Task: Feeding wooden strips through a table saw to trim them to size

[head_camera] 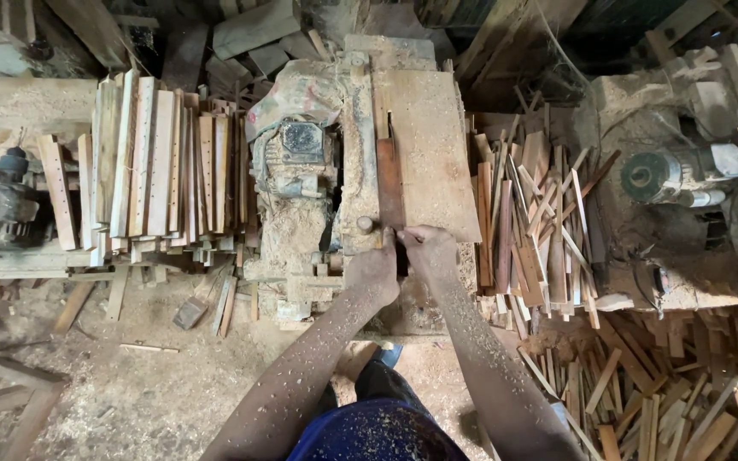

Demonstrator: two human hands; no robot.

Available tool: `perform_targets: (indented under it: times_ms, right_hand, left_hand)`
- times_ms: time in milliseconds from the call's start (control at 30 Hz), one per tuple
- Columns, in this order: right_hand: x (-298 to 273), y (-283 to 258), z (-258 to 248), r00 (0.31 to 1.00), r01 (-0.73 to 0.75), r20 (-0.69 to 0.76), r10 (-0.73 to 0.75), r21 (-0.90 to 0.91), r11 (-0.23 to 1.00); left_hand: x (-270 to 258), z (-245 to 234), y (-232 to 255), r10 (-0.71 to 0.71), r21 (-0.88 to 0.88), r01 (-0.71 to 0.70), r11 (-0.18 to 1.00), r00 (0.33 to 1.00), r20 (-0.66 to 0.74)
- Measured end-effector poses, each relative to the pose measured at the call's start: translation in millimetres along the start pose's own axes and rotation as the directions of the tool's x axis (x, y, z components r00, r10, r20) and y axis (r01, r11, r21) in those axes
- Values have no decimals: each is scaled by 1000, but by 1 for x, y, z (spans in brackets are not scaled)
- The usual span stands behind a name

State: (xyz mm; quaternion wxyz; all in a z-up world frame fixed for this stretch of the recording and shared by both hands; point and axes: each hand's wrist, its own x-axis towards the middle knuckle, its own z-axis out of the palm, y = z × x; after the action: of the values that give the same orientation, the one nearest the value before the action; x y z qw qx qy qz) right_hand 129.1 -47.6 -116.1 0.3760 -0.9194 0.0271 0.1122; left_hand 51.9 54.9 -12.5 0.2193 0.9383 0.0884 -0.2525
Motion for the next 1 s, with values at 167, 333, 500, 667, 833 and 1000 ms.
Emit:
perform_targets:
  times_ms: [167,333,500,667,833,1000]
  right_hand:
    - [9,-5,2,1000,-11,-23,10,-38,999]
    - [131,166,162,1000,-10,-15,11,46,999]
    - [101,66,115,911,123,-360,-199,-221,967]
    - [54,-9,28,965,152,-215,-152,-14,988]
    - [-3,2,-1,959,241,-54,-279,-365,899]
    - [-37,75,-2,985,150,135,-109,-352,924]
  left_hand:
    - [37,9,-9,20,83,-17,996,999,-26]
    - [56,10,-9,26,138,-17,990,998,-64]
    - [29,-36,15,-114,91,111,990,993,19]
    - [75,-11,4,-52,122,57,991,998,-47]
    - [8,7,22,-45,-26,44,999,997,-55]
    - [-62,16,31,-94,-450,54,891,993,-68]
